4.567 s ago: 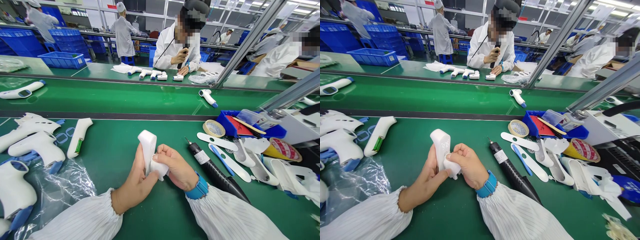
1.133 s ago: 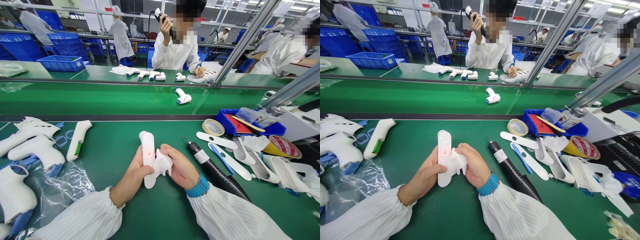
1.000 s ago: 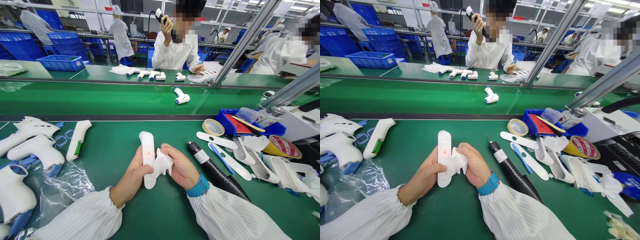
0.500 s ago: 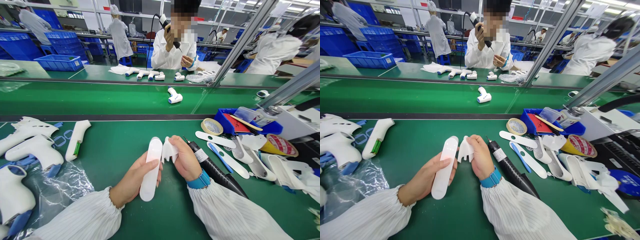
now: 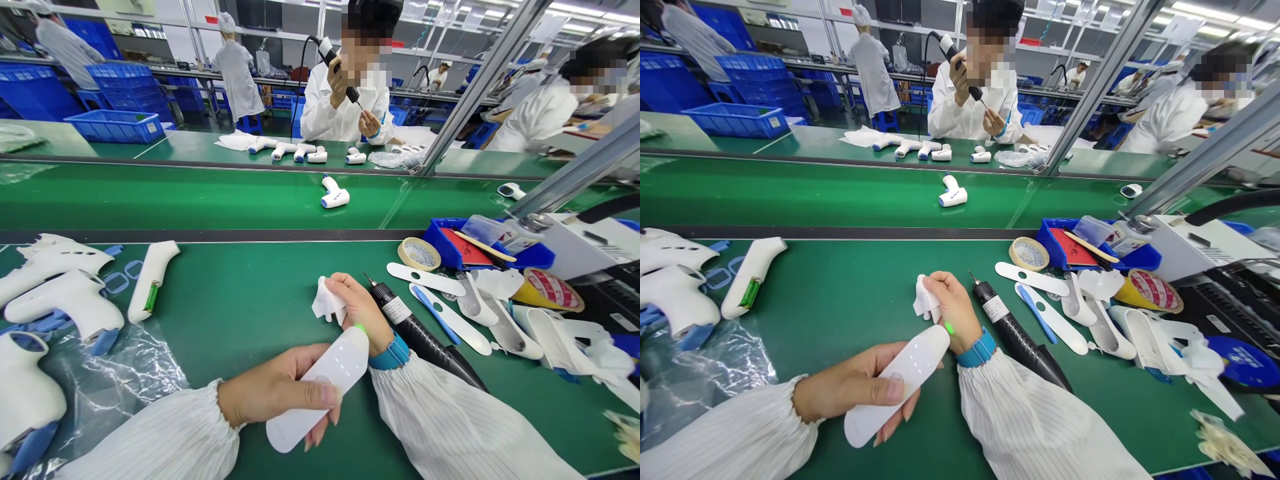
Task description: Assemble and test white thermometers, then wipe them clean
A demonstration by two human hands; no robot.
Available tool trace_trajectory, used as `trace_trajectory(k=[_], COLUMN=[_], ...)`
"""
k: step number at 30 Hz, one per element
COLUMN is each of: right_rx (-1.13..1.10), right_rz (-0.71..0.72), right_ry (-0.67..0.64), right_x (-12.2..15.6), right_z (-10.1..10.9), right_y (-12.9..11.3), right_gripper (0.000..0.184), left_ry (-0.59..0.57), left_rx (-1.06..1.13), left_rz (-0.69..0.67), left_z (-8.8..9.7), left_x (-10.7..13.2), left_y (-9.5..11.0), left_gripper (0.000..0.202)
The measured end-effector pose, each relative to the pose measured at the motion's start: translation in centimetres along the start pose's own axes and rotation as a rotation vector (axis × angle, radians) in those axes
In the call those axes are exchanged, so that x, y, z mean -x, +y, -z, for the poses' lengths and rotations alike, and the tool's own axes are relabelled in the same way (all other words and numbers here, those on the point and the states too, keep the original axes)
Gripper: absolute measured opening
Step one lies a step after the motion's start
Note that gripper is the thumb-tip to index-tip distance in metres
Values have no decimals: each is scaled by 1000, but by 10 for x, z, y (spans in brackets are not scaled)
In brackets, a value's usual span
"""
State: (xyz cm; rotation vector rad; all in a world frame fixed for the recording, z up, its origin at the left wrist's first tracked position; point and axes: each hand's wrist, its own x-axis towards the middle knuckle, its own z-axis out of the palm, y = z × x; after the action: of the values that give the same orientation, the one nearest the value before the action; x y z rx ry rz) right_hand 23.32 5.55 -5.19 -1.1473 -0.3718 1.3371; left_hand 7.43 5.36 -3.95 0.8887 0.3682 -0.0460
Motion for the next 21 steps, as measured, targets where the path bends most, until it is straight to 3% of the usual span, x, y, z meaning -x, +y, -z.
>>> trace_trajectory(k=[14,16,21], right_rx=[1,-19,6], right_rz=[-24,10,148], right_ry=[10,21,82], right_x=[6,5,4], right_z=[-1,0,3], right_y=[-2,-1,-2], right_gripper=[33,31,25], left_ry=[41,117,492], left_rx=[152,182,258], left_rz=[-106,-173,-331], left_z=[2,2,6], left_x=[-3,-5,-9], left_y=[0,2,11], left_gripper=[33,33,40])
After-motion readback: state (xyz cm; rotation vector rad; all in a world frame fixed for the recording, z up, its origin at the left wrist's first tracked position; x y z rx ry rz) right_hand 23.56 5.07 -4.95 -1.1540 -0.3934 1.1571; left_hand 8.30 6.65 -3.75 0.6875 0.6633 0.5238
